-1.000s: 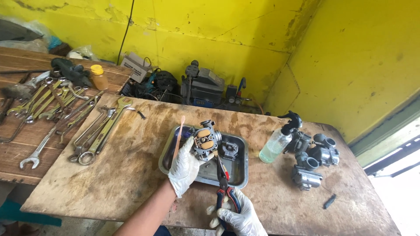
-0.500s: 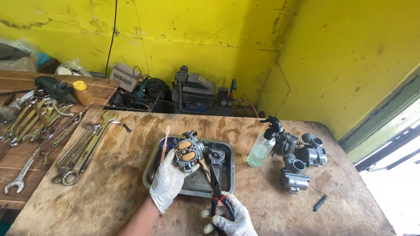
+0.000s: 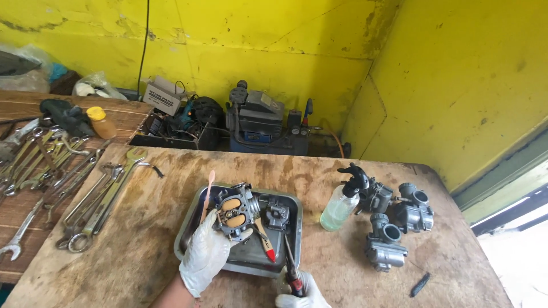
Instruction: Disassembling a motorcycle carburetor to inspect and remove the float and needle valve using pliers and a pick.
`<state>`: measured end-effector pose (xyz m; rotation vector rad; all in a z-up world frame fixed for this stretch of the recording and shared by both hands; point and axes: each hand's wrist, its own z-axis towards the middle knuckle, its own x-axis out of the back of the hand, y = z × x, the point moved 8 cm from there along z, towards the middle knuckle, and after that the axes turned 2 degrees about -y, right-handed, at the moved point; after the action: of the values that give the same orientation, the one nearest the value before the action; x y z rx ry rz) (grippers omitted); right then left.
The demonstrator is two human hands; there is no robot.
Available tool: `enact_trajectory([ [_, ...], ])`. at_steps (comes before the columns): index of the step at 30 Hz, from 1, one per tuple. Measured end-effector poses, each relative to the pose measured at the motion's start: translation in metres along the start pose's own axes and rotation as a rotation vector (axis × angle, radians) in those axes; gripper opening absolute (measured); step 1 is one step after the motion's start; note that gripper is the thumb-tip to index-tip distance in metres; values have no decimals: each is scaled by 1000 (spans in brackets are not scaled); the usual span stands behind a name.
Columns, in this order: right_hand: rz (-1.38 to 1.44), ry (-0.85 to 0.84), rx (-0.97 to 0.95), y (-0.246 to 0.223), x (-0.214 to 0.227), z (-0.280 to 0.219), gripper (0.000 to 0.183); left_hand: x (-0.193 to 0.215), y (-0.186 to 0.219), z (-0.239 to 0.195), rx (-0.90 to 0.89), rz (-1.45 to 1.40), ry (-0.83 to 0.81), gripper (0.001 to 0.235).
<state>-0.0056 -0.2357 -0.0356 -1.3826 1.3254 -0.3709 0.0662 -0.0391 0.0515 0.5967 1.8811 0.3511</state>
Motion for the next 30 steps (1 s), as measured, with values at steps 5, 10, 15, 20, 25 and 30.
enact_trajectory([
  [5, -66, 267, 30, -31, -9, -6, 30, -4, 1, -2, 9, 17, 7, 54],
  [10, -326, 485, -103, -49, -19, -21, 45, -3, 0, 0, 26, 30, -26, 55],
  [15, -271, 660, 55, -38, -21, -21, 10, 10, 0, 8, -12, -30, 2, 56],
  [20, 133, 767, -66, 57, 35, 29, 23, -26, 32, -27, -124, -5, 1, 66],
  [25, 255, 852, -173, 42, -16, 10, 24, -31, 42, -34, -202, -25, -6, 76],
  [30, -69, 536, 324, -53, -63, 24, 70, -1, 8, -14, -205, -189, -58, 69],
])
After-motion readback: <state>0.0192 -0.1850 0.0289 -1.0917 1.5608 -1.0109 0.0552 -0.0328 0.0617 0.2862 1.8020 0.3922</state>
